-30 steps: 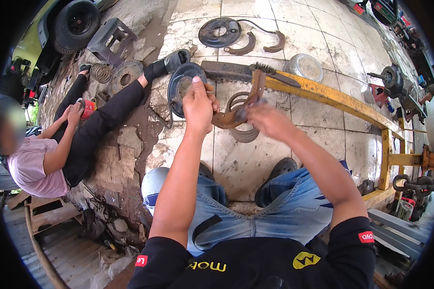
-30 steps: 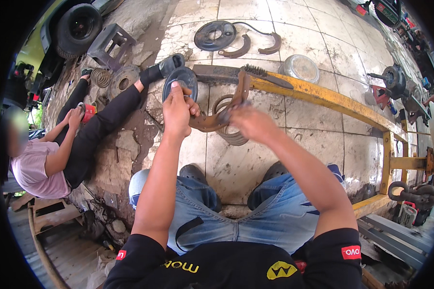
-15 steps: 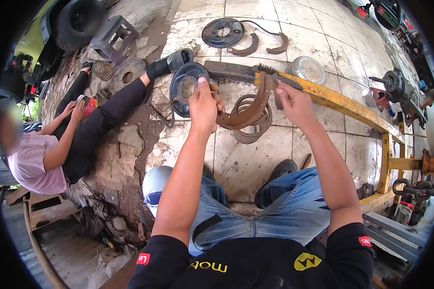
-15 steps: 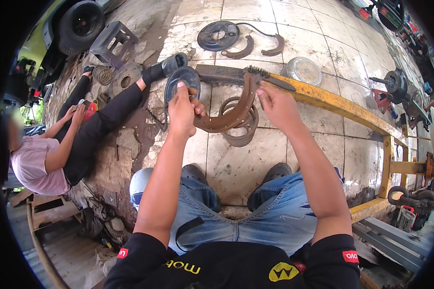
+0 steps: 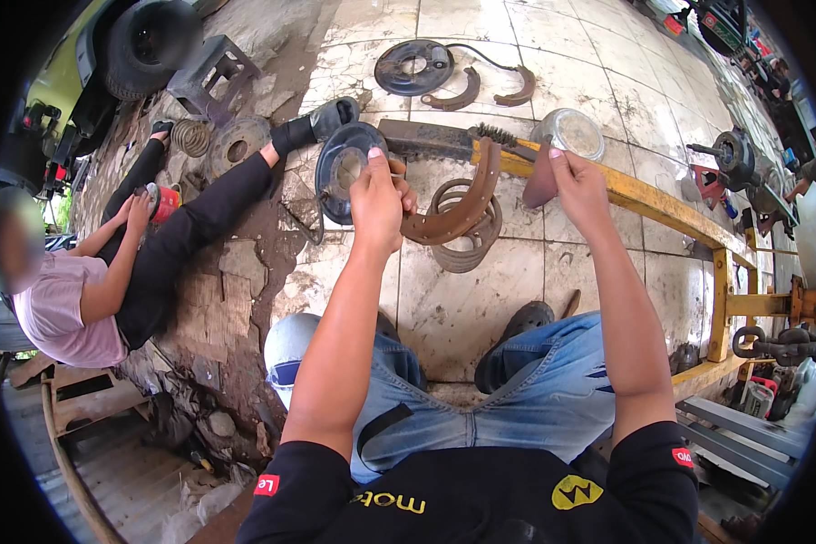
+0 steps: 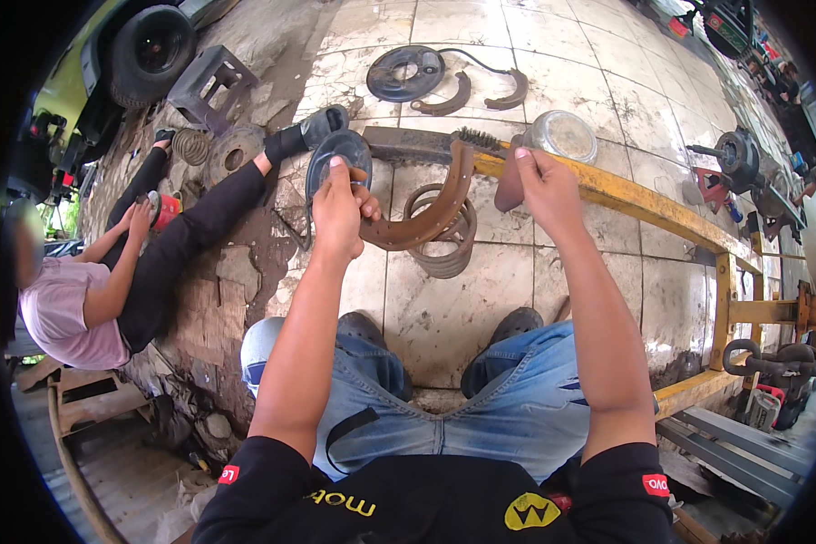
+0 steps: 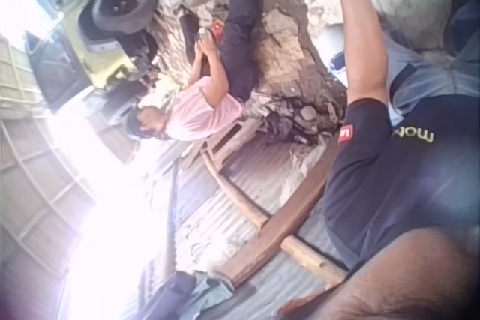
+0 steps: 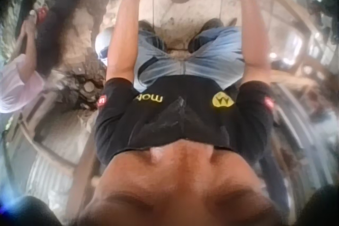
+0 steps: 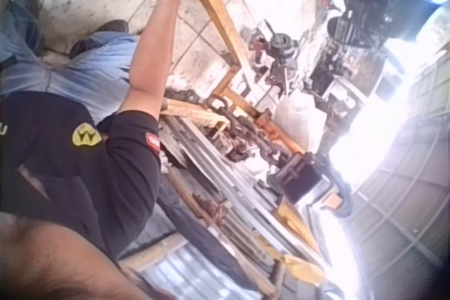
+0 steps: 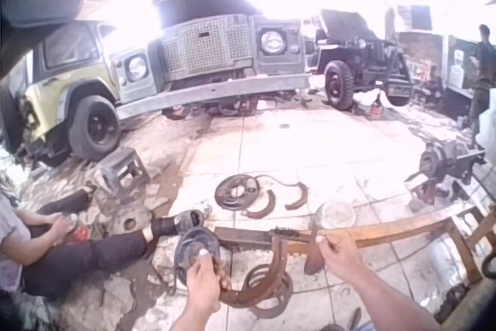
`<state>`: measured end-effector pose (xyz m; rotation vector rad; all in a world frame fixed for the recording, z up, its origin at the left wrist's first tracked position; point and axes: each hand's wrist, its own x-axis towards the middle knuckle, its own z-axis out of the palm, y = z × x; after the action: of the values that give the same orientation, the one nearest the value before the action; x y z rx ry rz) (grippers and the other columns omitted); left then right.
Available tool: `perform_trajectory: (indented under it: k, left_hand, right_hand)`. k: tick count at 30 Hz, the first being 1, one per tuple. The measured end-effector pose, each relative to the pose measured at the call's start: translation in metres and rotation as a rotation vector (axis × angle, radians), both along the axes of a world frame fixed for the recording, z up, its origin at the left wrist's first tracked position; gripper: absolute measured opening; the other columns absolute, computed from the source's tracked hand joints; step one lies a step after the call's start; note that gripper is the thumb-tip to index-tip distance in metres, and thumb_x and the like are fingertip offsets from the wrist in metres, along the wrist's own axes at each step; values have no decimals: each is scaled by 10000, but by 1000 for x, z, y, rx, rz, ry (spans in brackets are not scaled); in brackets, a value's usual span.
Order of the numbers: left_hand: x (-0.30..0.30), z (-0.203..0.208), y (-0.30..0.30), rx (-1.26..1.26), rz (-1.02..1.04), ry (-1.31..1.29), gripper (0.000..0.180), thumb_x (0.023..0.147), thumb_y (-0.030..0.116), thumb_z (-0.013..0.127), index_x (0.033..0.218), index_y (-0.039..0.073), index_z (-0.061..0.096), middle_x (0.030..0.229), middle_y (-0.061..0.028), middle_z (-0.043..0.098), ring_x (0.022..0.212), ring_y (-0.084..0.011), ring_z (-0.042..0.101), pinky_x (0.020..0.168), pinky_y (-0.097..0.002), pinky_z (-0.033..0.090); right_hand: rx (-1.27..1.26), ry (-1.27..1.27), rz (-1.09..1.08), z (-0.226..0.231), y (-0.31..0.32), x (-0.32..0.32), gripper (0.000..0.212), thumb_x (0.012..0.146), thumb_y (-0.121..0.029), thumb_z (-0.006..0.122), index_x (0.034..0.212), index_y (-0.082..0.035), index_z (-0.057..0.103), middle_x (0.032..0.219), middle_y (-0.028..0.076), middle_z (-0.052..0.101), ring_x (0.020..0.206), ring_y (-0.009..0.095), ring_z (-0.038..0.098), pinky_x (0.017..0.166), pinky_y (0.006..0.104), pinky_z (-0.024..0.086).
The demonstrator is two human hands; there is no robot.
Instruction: The person sits on the floor and uses a wire brush to scrub a curved metal spring component. They repeatedly rotate the part and brush its surfaces to remove rust or debris.
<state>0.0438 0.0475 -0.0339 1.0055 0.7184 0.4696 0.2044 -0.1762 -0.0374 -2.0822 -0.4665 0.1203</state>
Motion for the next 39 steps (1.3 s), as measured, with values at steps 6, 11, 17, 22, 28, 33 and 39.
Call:
perform_trajectory:
  k: [6, 11, 17, 22, 28, 33, 39]
  left_hand:
    - [-4, 3, -15, 107, -39, -54, 527, 1037, 474, 397, 840, 6, 536, 580, 0, 405, 488, -98, 415, 459, -263, 351]
    - [-8, 4, -24, 223, -56, -70, 533, 1041, 465, 396, 824, 5, 552, 555, 1, 441, 478, -83, 431, 443, -254, 339]
    - [-10, 7, -39, 276, -51, -110, 510, 1046, 425, 400, 803, 1, 547, 566, 4, 397, 504, -91, 402, 481, -262, 356]
    - [-26, 2, -53, 608, -101, -182, 491, 1050, 366, 423, 779, -6, 595, 608, -5, 510, 540, -73, 473, 472, -263, 361]
    - [-32, -5, -63, 1129, -294, -343, 230, 898, 241, 658, 799, 36, 633, 641, -96, 571, 538, -243, 549, 525, -335, 453]
    - [-33, -14, -73, 1313, -400, -398, 224, 839, 262, 701, 785, 57, 628, 649, -81, 591, 561, -269, 576, 537, -363, 471]
    - [-35, -14, -90, 1434, -513, -381, 245, 824, 319, 698, 795, 82, 642, 632, -76, 563, 585, -276, 577, 572, -374, 485]
  right_hand:
    - [13, -15, 12, 4, 8, -3, 434, 1005, -351, 539, 786, 19, 603, 619, -9, 515, 576, 63, 442, 537, 267, 373]
    - [-15, 160, 27, -4, 11, 2, 423, 989, -354, 538, 828, 23, 642, 622, 59, 590, 546, 114, 533, 532, 297, 438]
    - [7, 310, 40, -24, 19, 8, 454, 988, -356, 528, 791, 35, 648, 632, 84, 621, 543, 140, 585, 518, 305, 474]
    - [170, 505, -12, -19, 28, 12, 400, 1003, -362, 517, 941, 6, 662, 784, 81, 672, 636, 128, 613, 554, 267, 489]
    - [341, 830, 29, -9, 32, 9, 383, 1000, -375, 526, 1093, -15, 620, 908, 95, 690, 745, 151, 647, 632, 291, 526]
    - [243, 833, 21, -22, 28, 10, 419, 960, -356, 601, 1127, 28, 598, 946, 120, 685, 775, 192, 669, 674, 325, 561]
    - [233, 952, 61, -47, 13, 27, 363, 977, -289, 556, 1116, 44, 598, 944, 145, 687, 768, 211, 669, 672, 353, 584]
